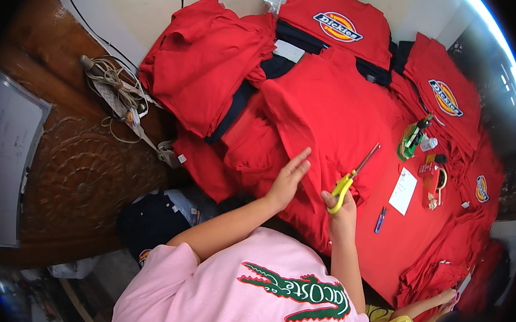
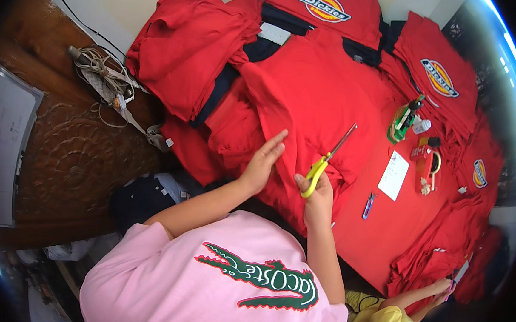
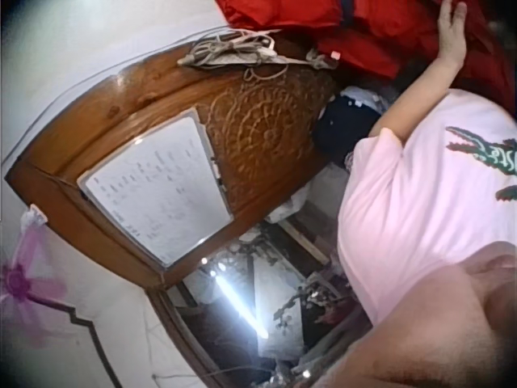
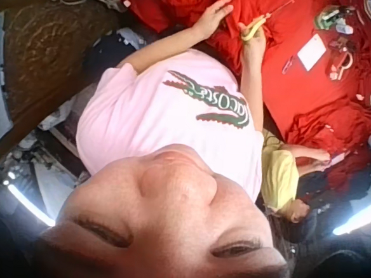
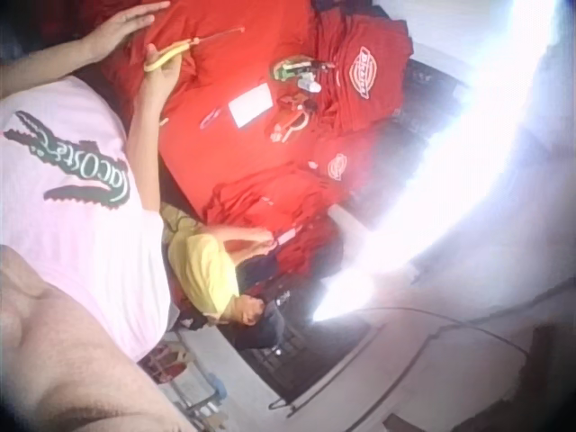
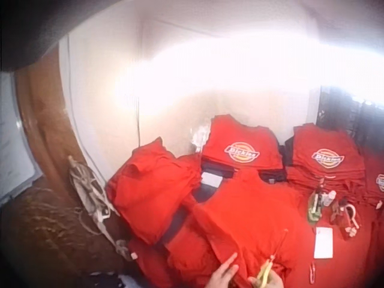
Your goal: The person repeatedly picks up red Dickies shirts, uses yellow-handled scissors to cut off small white tags from the hem and sleeve areas, and places the trimmed shirts into a growing stack. The person also writes on a small white paper with a pen. A coworker in a yellow shirt is visible across the table handling other shirts.
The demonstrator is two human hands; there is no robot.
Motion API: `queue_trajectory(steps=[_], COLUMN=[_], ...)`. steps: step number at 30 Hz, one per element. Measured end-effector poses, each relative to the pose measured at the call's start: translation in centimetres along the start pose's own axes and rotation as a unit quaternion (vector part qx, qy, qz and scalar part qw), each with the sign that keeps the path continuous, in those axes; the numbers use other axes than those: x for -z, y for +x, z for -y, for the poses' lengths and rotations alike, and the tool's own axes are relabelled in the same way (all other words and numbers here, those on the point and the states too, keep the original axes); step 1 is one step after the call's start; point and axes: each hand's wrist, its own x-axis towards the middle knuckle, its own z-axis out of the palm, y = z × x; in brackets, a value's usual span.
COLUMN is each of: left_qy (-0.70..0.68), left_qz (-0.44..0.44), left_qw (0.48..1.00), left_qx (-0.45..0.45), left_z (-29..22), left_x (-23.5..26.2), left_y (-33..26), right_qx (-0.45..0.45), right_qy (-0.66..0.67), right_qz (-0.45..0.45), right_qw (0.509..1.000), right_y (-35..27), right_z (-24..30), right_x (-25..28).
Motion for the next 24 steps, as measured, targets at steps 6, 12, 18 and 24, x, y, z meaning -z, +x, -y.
queue_trajectory(steps=[6,12,18,24], left_qy=[-0.114,-0.060,0.098,0.122], left_qz=[-0.164,-0.175,-0.062,0.021], left_qw=[0.976,0.971,0.975,0.971], left_qx=[-0.083,-0.154,-0.189,-0.204], left_z=[-2.7,-8.9,-13.1,-14.8], left_x=[7.1,12.2,15.1,16.0], left_y=[10.4,8.1,2.7,2.1], right_qx=[0.007,0.032,0.100,0.247], right_qy=[-0.083,-0.106,-0.501,-0.610], right_qz=[-0.049,-0.136,-0.117,0.045], right_qw=[0.995,0.985,0.851,0.752], right_y=[-3.4,-5.1,-3.6,0.3], right_z=[2.2,-0.7,-3.1,-2.7], right_x=[2.3,5.9,3.4,-7.9])
